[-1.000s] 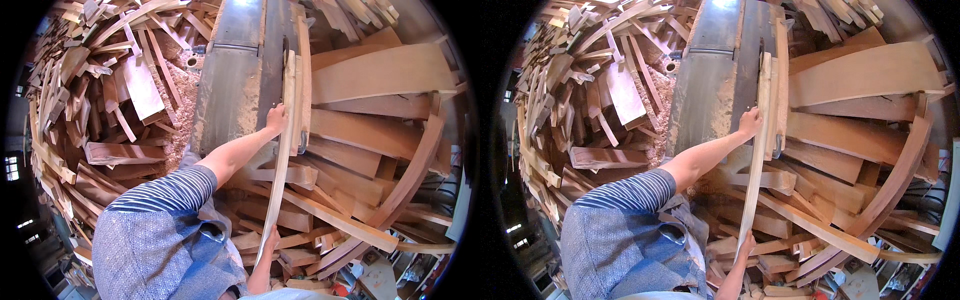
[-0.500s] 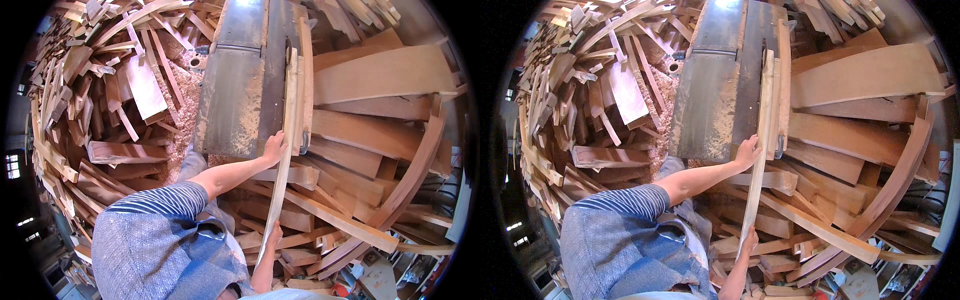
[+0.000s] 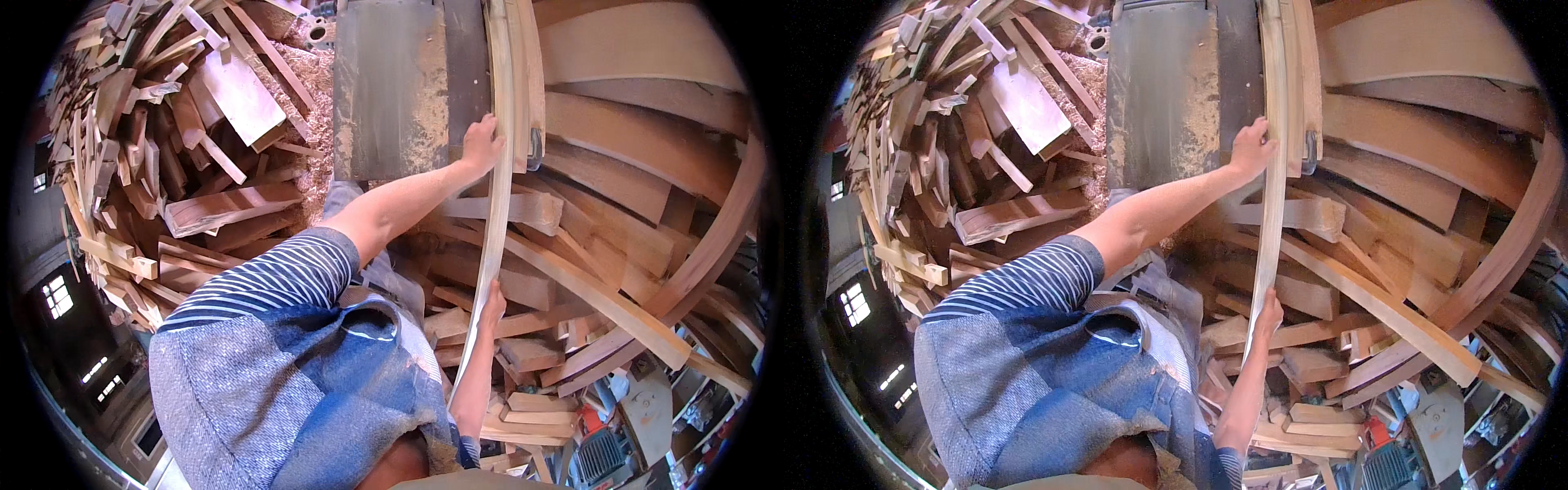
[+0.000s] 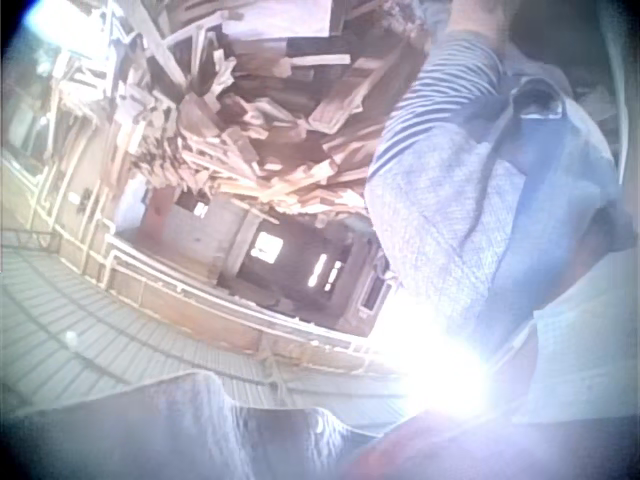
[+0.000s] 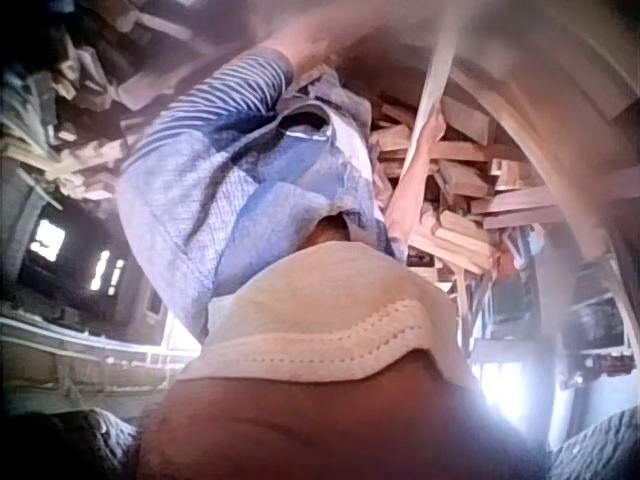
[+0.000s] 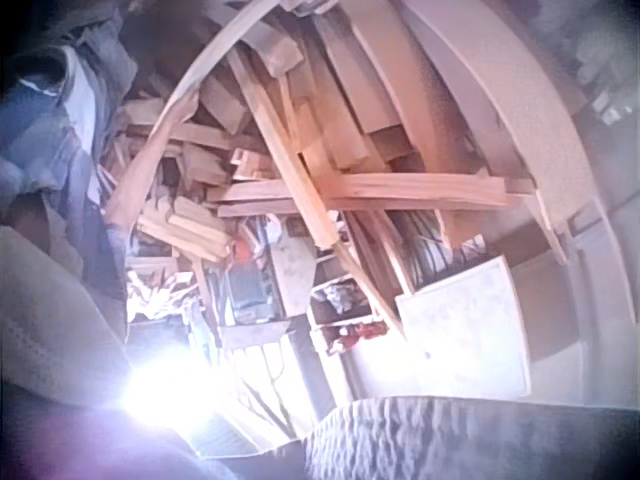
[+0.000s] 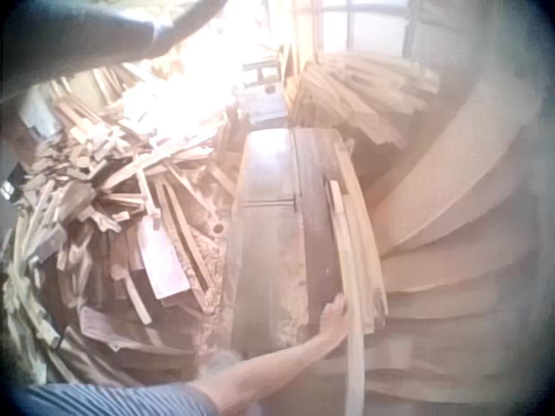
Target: The person uses an industrial planer to smooth different sides of several wood planks, picking up pieces from a pile and passing them through the machine.
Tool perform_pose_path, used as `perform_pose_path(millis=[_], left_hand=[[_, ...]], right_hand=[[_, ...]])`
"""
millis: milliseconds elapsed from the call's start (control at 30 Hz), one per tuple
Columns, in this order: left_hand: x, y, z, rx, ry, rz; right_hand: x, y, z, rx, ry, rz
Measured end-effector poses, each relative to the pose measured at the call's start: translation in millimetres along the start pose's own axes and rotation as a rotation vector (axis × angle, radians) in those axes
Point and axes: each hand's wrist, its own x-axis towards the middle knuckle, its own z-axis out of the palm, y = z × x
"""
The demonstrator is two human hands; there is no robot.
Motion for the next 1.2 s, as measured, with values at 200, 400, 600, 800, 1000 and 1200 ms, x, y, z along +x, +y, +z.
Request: perform_pose_path(millis=[200,400,600,800,1000,1200], left_hand=[[14.4,2.3,-0.7,0.010,-0.006,-0.006],[28.6,0.7,-0.7,0.004,-0.046,-0.035],[42.0,-8.5,3.8,-0.004,0.022,0.011],[56.7,12.1,-13.4,0.006,-0.122,-0.095],[71.1,10.6,-12.6,-0.027,-0.098,-0.106],[83.0,-0.1,-8.3,-0.055,-0.072,-0.104]], right_hand=[[10.4,-1.4,5.7,0.008,0.016,-0.017],[19.1,-8.7,8.3,-0.004,0.004,0.013],[30.0,-20.3,12.5,-0.021,0.001,-0.010],[30.5,-38.1,17.8,0.066,-0.017,-0.003],[36.2,-50.2,21.5,0.065,-0.014,0.005],[42.0,-67.3,24.8,0.021,0.005,0.021]])
